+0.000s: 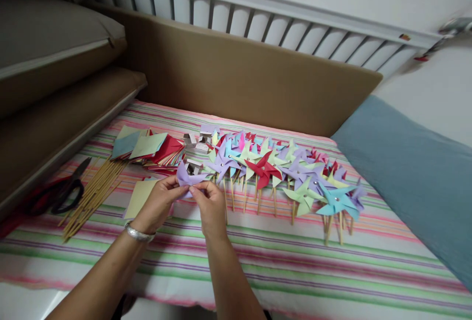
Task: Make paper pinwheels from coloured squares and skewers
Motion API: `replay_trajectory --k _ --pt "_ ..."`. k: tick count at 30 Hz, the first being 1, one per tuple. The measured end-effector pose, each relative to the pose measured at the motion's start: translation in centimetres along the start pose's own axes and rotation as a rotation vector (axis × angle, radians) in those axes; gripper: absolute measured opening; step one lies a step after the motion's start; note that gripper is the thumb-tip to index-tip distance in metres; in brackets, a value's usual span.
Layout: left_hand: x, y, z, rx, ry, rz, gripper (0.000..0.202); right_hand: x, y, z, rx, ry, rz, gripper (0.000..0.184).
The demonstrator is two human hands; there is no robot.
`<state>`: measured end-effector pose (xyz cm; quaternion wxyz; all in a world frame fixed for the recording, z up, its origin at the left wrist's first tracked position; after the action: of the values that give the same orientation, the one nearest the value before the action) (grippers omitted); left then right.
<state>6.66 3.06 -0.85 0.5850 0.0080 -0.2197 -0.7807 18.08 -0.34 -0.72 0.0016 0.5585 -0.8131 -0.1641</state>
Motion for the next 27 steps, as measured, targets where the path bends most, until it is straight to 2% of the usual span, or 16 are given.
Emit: replay_trajectory --k 13,19,27 --pt "-0.07 0.1 0.05 0.016 -0.001 0.007 0.009 -0.16 -0.03 0.04 -0.028 0.014 -0.019 0.007" --pt "0.05 0.27 0.37 -0.021 0.017 0.026 0.011 -0.17 -0.29 0.24 -0.041 0.008 0.022 0.008" --pt "-0.16 0.07 0.05 -0.043 -0.014 -0.079 0.013 -0.26 -0.59 0.47 -0.035 -0.01 0.024 0.009"
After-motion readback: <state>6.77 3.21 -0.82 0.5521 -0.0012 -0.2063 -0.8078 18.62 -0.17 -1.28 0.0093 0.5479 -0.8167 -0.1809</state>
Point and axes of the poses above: each hand's wrist, its own x-axis away from the middle knuckle, its own y-axis out of the palm, z = x × y, the point moved 5 cm from there along -x, towards the middle knuckle, and after that the axes turned 11 degrees about -y, right-handed, at the moved point
